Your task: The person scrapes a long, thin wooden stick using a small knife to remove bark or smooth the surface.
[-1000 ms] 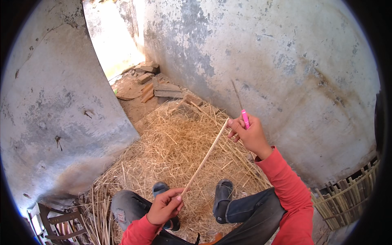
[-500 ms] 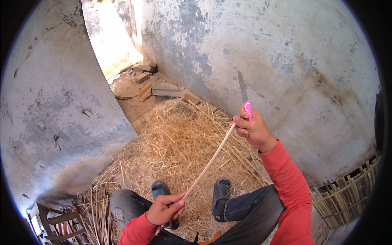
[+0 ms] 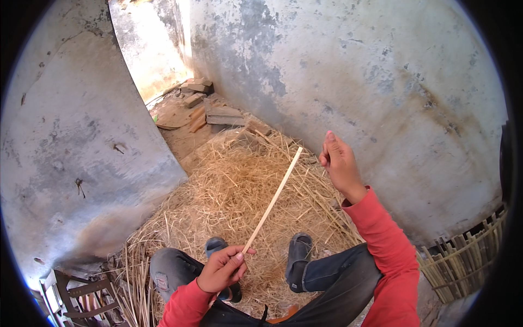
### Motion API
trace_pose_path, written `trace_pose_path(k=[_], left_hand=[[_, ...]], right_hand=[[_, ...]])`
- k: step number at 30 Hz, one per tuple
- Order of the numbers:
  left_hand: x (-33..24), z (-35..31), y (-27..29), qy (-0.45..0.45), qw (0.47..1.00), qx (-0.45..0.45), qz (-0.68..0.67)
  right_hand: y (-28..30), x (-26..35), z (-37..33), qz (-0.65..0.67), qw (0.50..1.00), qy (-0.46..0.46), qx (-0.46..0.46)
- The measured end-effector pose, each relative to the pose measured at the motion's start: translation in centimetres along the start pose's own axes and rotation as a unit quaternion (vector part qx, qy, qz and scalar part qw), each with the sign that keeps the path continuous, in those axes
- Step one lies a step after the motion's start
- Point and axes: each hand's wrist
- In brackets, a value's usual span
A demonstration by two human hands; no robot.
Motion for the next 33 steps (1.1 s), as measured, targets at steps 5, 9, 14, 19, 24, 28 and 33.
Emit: trace_pose_path(k=[5, 9, 14, 19, 24, 28, 33], left_hand=[[-0.1, -0.4, 0.2, -0.009, 1.0, -0.012, -0.015], [-0.2, -0.4, 0.0, -0.013, 1.0, -0.011, -0.017], [-0.5, -0.5, 0.0, -0.021, 1.0, -0.003, -0.021], [-0.3, -0.6, 0.3, -0.031, 0.999, -0.001, -0.024], [-0.4, -0.4, 0.5, -0.036, 0.999, -0.012, -0.03], [-0.9, -0.3, 0.3, -0.03, 0.998, -0.025, -0.05], [-1.0, -0.3, 0.1, -0.054, 0.996, -0.015, -0.07]], right_hand=[[0.1, 2.7, -1.2, -0.077, 0.995, -0.01, 0.065], [-0.9, 3.0, -1.9, -0.063, 0.997, 0.022, 0.037], [-1.0, 2.5, -1.9, -0.111, 0.992, 0.063, 0.011], [-2.2, 2.7, -2.6, -0.246, 0.961, 0.125, 0.005], [-4.5, 2.2, -4.3, -0.236, 0.954, 0.169, 0.072], [-5.4, 2.5, -3.9, -0.229, 0.949, 0.201, 0.084], [-4.7, 3.8, -2.2, -0.249, 0.956, 0.155, 0.006]])
Point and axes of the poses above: each hand's wrist, its own z-axis towards the middle knuckle, its own y-axis out of the back of the hand, x = y × z, and after that the axes turned 5 degrees about -x, right-handed
